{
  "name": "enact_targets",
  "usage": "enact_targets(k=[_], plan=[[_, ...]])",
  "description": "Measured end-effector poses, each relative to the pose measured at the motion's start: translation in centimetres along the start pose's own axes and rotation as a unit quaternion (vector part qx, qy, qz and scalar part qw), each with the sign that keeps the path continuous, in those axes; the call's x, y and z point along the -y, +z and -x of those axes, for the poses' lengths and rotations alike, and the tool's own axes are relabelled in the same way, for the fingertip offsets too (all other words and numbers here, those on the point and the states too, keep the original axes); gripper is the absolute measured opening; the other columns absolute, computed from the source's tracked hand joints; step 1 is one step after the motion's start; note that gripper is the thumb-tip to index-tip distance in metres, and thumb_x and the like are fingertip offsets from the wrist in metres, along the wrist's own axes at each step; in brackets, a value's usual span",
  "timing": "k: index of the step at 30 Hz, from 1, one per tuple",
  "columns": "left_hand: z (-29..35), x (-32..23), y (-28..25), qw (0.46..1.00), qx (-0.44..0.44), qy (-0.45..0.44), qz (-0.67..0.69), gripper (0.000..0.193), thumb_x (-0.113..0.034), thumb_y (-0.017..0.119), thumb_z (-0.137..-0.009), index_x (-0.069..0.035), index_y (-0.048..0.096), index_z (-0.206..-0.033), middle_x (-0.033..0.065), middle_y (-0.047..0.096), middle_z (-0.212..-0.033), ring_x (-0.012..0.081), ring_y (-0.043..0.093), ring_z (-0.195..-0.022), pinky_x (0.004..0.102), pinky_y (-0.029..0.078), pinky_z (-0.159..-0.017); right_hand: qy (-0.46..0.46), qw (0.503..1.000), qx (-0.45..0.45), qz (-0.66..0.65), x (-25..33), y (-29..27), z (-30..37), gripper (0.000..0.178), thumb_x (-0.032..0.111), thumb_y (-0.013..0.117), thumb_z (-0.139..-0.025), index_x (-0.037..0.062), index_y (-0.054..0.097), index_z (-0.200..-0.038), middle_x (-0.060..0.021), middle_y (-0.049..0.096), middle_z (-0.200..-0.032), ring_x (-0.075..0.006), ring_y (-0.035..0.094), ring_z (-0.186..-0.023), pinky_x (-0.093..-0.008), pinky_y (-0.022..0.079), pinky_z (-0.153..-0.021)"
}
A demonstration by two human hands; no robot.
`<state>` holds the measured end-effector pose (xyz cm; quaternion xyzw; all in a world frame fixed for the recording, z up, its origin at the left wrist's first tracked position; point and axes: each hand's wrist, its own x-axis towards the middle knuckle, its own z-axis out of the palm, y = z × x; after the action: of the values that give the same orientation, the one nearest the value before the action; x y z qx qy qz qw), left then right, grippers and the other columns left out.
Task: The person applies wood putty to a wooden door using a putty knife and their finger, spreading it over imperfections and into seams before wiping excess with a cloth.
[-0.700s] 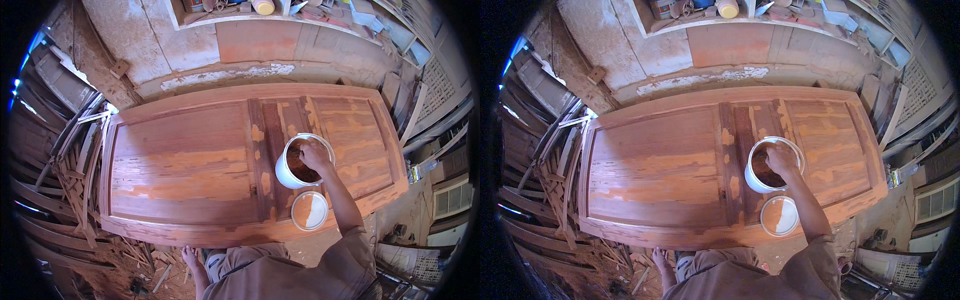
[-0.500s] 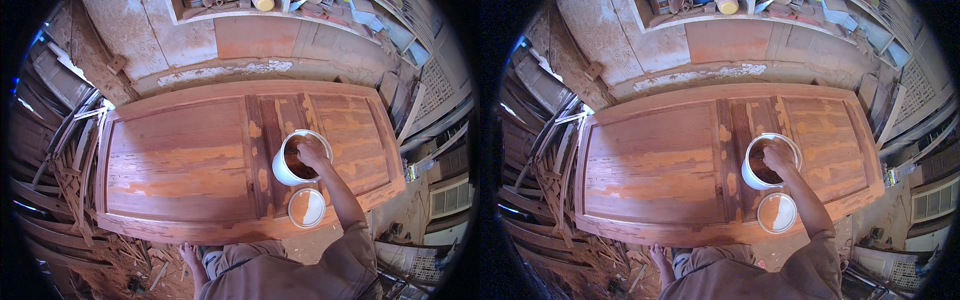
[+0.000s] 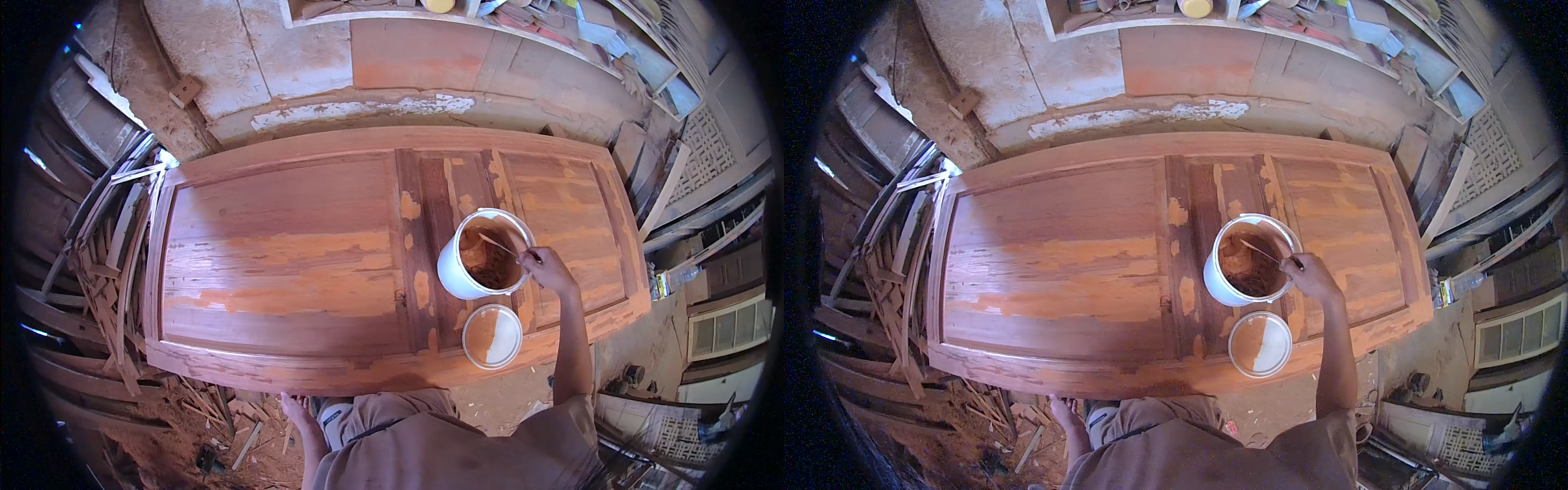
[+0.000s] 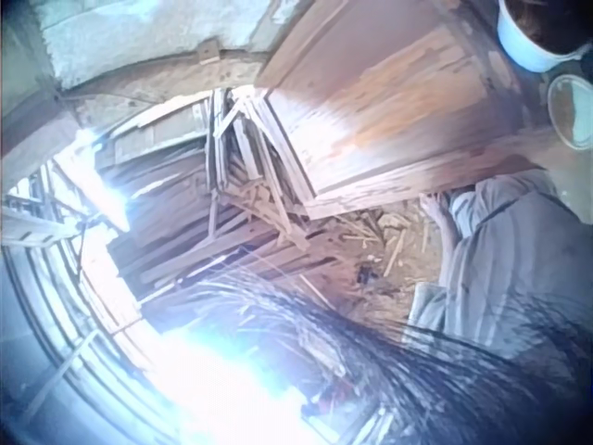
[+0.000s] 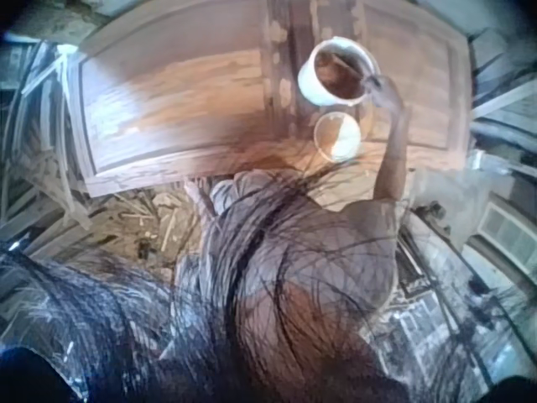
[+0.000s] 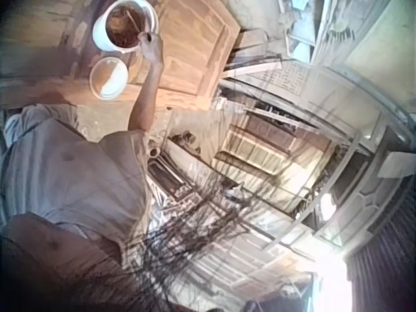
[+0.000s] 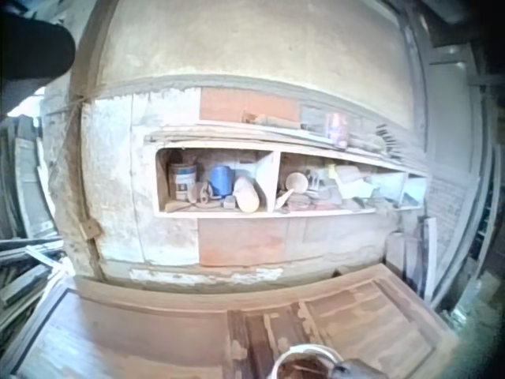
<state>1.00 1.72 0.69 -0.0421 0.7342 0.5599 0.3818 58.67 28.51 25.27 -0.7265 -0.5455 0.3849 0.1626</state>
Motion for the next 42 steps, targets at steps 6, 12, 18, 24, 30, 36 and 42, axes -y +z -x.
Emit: enact_targets(k=[6, 12, 18, 24, 30, 36, 42], plan=[[-0.2, -0.6, 0.1, 0.999, 0.015, -0.023, 0.025, 0.064, -0.055, 0.038, -0.1, -0.005, 0.043, -0.138, 0.0166, 0.054, -0.129, 0.0276, 0.056, -0.11, 0.0402, 0.044, -0.095, -0.044, 0.983, -0.081, -0.157, -1.6, 2.0, 3.6, 0.017, 0.018, 0.06, -0.093, 0.0017, 0.061, -0.097, -0.0008, 0.056, -0.069, -0.0077, 0.051, -0.053, -0.0262, 0.042, -0.046], [-0.2, -0.7, 0.0, 0.998, 0.014, -0.053, 0.014, 0.065, -0.056, 0.036, -0.1, -0.005, 0.042, -0.14, 0.0168, 0.053, -0.132, 0.0302, 0.055, -0.113, 0.0419, 0.043, -0.096, -0.172, 0.958, -0.19, -0.129, -0.8, 5.7, 6.0, 0.025, 0.002, 0.069, -0.085, 0.0049, 0.05, -0.101, -0.0012, 0.055, -0.076, -0.0086, 0.054, -0.066, -0.0255, 0.045, -0.057], [-1.1, 0.0, -1.2, 0.998, 0.036, -0.043, 0.039, 0.068, -0.059, 0.038, -0.098, -0.005, 0.042, -0.139, 0.0162, 0.053, -0.132, 0.0302, 0.054, -0.114, 0.0439, 0.042, -0.099, -0.175, 0.933, -0.299, -0.1, 0.4, 10.9, 6.3, 0.031, 0.001, 0.071, -0.083, 0.0052, 0.048, -0.104, -0.0041, 0.052, -0.081, -0.0135, 0.051, -0.073, -0.0296, 0.045, -0.065], [-0.1, 0.0, -1.8, 0.997, 0.031, -0.044, 0.047, 0.061, -0.053, 0.043, -0.099, -0.006, 0.042, -0.137, 0.0152, 0.054, -0.129, 0.0298, 0.056, -0.113, 0.0441, 0.045, -0.096, -0.205, 0.876, -0.368, -0.233, 2.2, 13.7, 6.8, 0.037, -0.001, 0.063, -0.087, 0.0039, 0.049, -0.121, -0.0027, 0.055, -0.094, -0.0104, 0.052, -0.078, -0.0248, 0.045, -0.07], [-0.5, -0.2, -3.1, 0.997, 0.044, -0.047, 0.038, 0.054, -0.048, 0.046, -0.099, -0.009, 0.04, -0.137, 0.0144, 0.055, -0.123, 0.0287, 0.06, -0.108, 0.0434, 0.049, -0.088, -0.123, 0.877, -0.29, -0.363, 1.9, 13.5, 7.8, 0.036, 0.006, 0.049, -0.094, 0.0061, 0.047, -0.129, -0.0065, 0.058, -0.09, -0.0113, 0.054, -0.069, -0.0252, 0.047, -0.059], [0.4, -2.7, -4.2, 0.998, 0.008, -0.058, 0.018, 0.052, -0.043, 0.049, -0.1, -0.009, 0.038, -0.137, 0.015, 0.055, -0.124, 0.0272, 0.063, -0.1, 0.0357, 0.052, -0.079, -0.05, 0.652, -0.069, -0.753, 0.1, 13.0, 7.3, 0.026, 0.017, 0.046, -0.094, 0.0024, 0.05, -0.116, -0.0079, 0.056, -0.091, -0.0108, 0.048, -0.065, -0.0216, 0.042, -0.048], [-2.1, -5.0, -8.9, 0.999, -0.019, -0.039, 0.013, 0.048, -0.041, 0.049, -0.1, -0.008, 0.039, -0.134, 0.0142, 0.056, -0.122, 0.0262, 0.063, -0.098, 0.0341, 0.052, -0.077, -0.223, 0.539, 0.082, -0.808, 2.6, 15.3, 7.0, 0.022, 0.018, 0.037, -0.105, -0.0001, 0.048, -0.112, -0.0083, 0.051, -0.099, -0.0071, 0.044, -0.063, -0.0204, 0.041, -0.048]])
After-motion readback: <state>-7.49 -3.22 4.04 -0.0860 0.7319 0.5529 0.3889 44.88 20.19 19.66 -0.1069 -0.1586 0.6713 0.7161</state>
